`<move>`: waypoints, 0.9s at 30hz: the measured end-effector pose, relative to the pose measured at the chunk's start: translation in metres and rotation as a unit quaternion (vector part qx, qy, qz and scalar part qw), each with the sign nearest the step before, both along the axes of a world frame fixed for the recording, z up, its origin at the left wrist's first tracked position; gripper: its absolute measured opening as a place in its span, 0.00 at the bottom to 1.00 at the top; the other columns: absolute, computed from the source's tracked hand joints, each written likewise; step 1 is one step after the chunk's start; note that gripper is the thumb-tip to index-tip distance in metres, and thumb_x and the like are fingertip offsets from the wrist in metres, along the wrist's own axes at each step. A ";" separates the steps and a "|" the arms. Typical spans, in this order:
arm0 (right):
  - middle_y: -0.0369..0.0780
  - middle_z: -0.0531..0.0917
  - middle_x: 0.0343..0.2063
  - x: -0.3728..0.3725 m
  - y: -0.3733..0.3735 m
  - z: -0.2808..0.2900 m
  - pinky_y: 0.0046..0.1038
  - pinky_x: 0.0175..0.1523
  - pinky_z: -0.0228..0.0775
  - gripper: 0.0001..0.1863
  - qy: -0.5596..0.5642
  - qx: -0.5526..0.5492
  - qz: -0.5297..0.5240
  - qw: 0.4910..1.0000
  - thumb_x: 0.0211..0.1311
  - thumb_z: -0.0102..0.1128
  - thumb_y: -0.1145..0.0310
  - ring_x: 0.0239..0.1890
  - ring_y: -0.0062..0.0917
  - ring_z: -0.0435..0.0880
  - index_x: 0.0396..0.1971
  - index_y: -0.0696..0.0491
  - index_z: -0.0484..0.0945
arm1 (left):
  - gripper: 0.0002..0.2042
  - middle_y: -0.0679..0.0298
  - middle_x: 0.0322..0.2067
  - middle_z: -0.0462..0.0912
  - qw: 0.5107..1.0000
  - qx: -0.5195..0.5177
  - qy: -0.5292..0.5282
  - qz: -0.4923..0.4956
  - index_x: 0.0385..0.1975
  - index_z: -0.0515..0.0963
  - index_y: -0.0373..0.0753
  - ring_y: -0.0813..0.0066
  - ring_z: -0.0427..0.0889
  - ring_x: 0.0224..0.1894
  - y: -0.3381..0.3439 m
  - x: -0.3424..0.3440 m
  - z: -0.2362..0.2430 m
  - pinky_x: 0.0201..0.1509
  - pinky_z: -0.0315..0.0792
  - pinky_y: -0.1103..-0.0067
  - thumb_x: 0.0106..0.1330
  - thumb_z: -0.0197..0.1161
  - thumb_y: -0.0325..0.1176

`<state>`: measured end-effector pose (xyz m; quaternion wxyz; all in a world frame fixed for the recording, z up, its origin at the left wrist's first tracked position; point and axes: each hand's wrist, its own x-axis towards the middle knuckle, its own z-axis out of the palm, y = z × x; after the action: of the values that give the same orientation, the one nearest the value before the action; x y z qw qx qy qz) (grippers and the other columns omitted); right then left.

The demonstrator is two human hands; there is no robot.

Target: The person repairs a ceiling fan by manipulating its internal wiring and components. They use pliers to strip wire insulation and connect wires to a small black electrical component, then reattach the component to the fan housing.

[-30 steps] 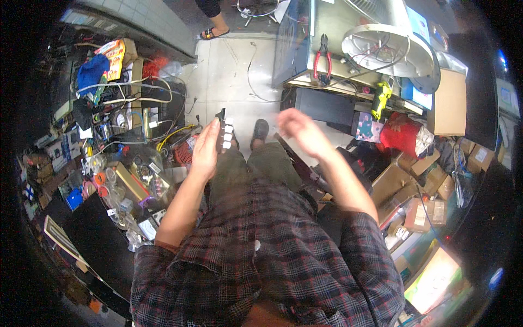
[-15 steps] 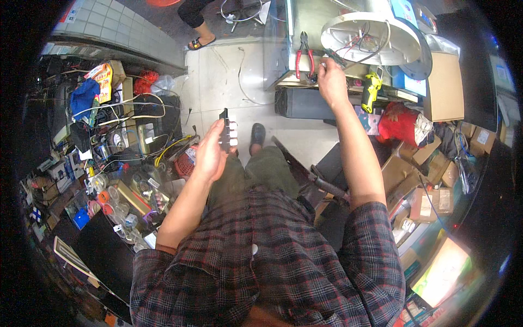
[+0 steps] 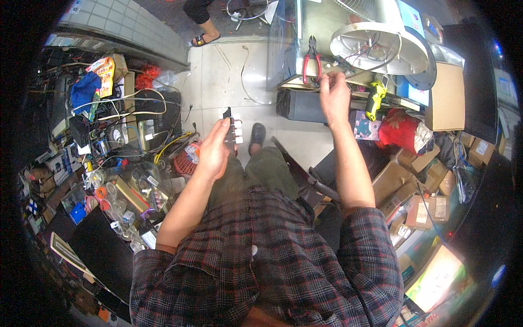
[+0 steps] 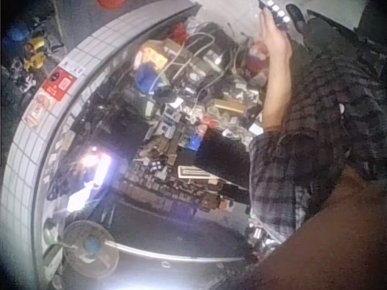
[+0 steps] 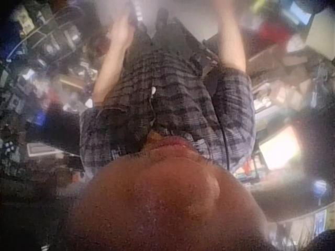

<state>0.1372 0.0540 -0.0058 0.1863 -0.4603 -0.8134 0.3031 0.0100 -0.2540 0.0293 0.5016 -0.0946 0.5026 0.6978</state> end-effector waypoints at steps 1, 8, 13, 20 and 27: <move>0.52 0.84 0.32 0.000 -0.004 -0.002 0.41 0.46 0.76 0.24 -0.013 -0.034 -0.003 0.999 0.67 0.62 0.56 0.38 0.43 0.85 0.46 0.65 0.75 | 0.12 0.70 0.39 0.80 1.000 0.005 -0.003 0.009 0.48 0.76 0.40 0.81 0.76 0.38 0.005 -0.001 0.004 0.40 0.68 0.80 0.78 0.54 0.42; 0.57 0.71 0.53 -0.038 -0.022 0.005 0.47 0.52 0.78 0.38 -0.140 0.127 0.072 0.979 0.60 0.68 0.49 0.49 0.55 0.81 0.60 0.60 0.65 | 0.09 0.70 0.40 0.83 1.000 0.001 0.026 0.003 0.48 0.77 0.41 0.81 0.80 0.41 0.009 -0.015 -0.001 0.43 0.70 0.79 0.74 0.61 0.36; 0.64 0.69 0.52 -0.048 -0.019 -0.012 0.49 0.54 0.76 0.30 -0.118 0.075 0.097 0.985 0.62 0.65 0.64 0.50 0.60 0.78 0.58 0.62 0.64 | 0.09 0.70 0.38 0.82 0.998 0.056 0.025 0.029 0.44 0.78 0.39 0.80 0.78 0.37 0.007 -0.019 -0.004 0.40 0.68 0.82 0.74 0.61 0.37; 0.51 0.76 0.43 -0.035 -0.036 0.003 0.36 0.51 0.71 0.19 0.031 -0.106 0.127 0.986 0.63 0.50 0.69 0.44 0.40 0.77 0.52 0.61 0.67 | 0.06 0.67 0.38 0.83 0.998 0.049 0.041 0.030 0.43 0.77 0.40 0.76 0.83 0.39 -0.002 -0.027 0.000 0.41 0.73 0.81 0.73 0.62 0.33; 0.38 0.80 0.36 -0.021 -0.122 0.086 0.25 0.41 0.69 0.13 0.382 -0.529 0.116 0.749 0.73 0.58 0.59 0.32 0.22 0.79 0.41 0.54 0.74 | 0.07 0.65 0.39 0.82 0.996 0.009 0.084 0.007 0.45 0.76 0.37 0.75 0.83 0.39 -0.009 -0.030 0.001 0.42 0.74 0.81 0.73 0.61 0.31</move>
<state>0.1163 -0.0678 0.0804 0.1714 -0.2333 -0.4308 0.8548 -0.0197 -0.2630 0.0306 0.4535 -0.0354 0.5361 0.7111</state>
